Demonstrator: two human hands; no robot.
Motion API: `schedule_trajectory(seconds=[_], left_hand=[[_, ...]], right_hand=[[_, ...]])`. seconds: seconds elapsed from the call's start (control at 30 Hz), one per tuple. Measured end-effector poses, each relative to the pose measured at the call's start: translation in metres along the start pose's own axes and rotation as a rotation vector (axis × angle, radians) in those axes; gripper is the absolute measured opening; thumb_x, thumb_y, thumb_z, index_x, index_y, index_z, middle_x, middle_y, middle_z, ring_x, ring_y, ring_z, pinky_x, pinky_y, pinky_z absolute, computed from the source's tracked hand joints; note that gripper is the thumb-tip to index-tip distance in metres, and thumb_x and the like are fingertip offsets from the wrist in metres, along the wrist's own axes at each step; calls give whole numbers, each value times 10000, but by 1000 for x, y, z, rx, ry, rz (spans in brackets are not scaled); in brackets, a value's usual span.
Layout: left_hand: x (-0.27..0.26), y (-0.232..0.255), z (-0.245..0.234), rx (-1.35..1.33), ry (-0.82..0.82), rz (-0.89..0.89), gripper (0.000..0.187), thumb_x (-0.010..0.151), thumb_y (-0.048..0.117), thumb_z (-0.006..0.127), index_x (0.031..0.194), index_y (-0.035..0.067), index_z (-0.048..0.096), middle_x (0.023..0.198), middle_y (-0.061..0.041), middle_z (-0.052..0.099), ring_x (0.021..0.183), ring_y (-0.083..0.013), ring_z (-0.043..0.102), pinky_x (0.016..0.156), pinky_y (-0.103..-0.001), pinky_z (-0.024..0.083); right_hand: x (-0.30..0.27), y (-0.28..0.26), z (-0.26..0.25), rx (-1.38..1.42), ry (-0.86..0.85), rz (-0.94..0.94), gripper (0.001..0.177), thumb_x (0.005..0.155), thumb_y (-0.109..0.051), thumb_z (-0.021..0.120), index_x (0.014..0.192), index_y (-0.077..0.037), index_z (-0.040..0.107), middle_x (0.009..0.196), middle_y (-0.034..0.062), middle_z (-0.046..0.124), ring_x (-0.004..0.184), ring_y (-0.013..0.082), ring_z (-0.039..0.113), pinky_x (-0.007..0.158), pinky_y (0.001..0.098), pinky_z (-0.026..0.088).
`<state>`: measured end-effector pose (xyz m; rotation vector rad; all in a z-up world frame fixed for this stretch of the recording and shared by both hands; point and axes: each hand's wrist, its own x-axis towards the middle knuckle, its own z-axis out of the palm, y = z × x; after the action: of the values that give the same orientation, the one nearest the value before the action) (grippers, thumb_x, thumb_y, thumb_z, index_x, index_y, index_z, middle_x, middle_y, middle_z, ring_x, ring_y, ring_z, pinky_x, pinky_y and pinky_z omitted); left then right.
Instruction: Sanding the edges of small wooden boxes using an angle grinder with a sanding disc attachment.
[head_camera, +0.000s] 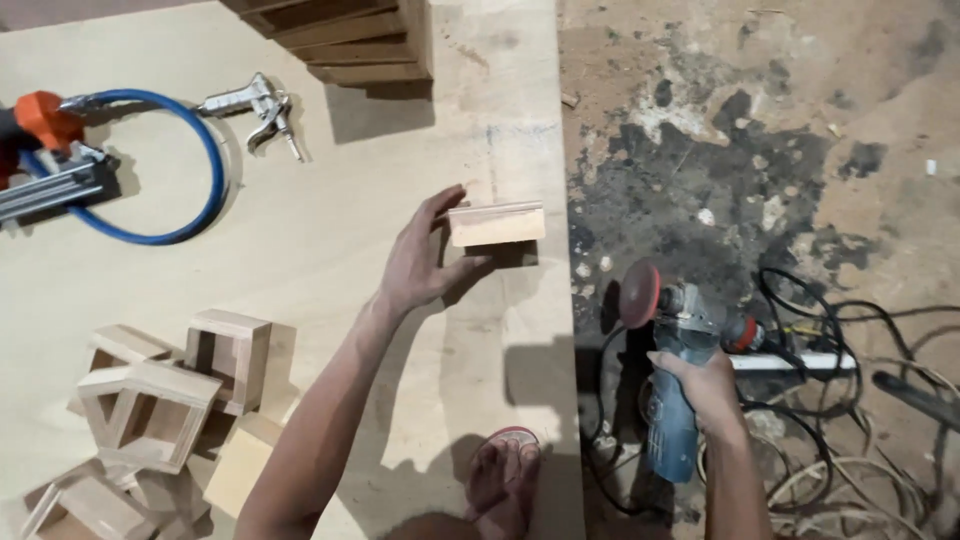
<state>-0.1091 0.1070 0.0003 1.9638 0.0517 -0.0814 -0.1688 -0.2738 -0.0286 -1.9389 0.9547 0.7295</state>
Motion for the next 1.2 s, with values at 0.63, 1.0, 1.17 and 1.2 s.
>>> schedule_trajectory(seconds=[0.63, 1.0, 1.17, 1.2], left_hand=[[65, 55, 34, 1080, -433, 284, 381, 843, 371, 672, 1090, 130, 511, 948, -114, 613, 928, -343, 649, 797, -477, 502], [113, 57, 75, 1345, -468, 16, 550, 748, 423, 714, 1142, 207, 398, 882, -113, 648, 868, -411, 687, 756, -528, 551], [118, 54, 79, 1373, -455, 17, 524, 727, 414, 710, 1113, 195, 433, 853, -141, 687, 834, -412, 695, 740, -520, 561], [118, 56, 78, 1372, -440, 32, 513, 720, 411, 711, 1099, 189, 445, 847, -140, 693, 821, -407, 699, 734, -511, 565]], right_hand=[[-10, -18, -38, 7, 109, -189, 772, 633, -285, 868, 1265, 21, 547, 1264, 228, 595, 1227, 365, 525, 1010, 492, 426], [29, -88, -52, -122, -153, -278, 925, 638, -434, 814, 1396, -65, 432, 1334, 199, 547, 1240, 382, 520, 1018, 552, 446], [14, -110, -57, -153, -220, -296, 901, 645, -459, 804, 1381, -118, 412, 1332, 195, 536, 1235, 403, 516, 997, 580, 451], [14, -116, -55, -176, -213, -303, 887, 648, -483, 798, 1372, -146, 411, 1319, 184, 545, 1226, 397, 525, 986, 580, 457]])
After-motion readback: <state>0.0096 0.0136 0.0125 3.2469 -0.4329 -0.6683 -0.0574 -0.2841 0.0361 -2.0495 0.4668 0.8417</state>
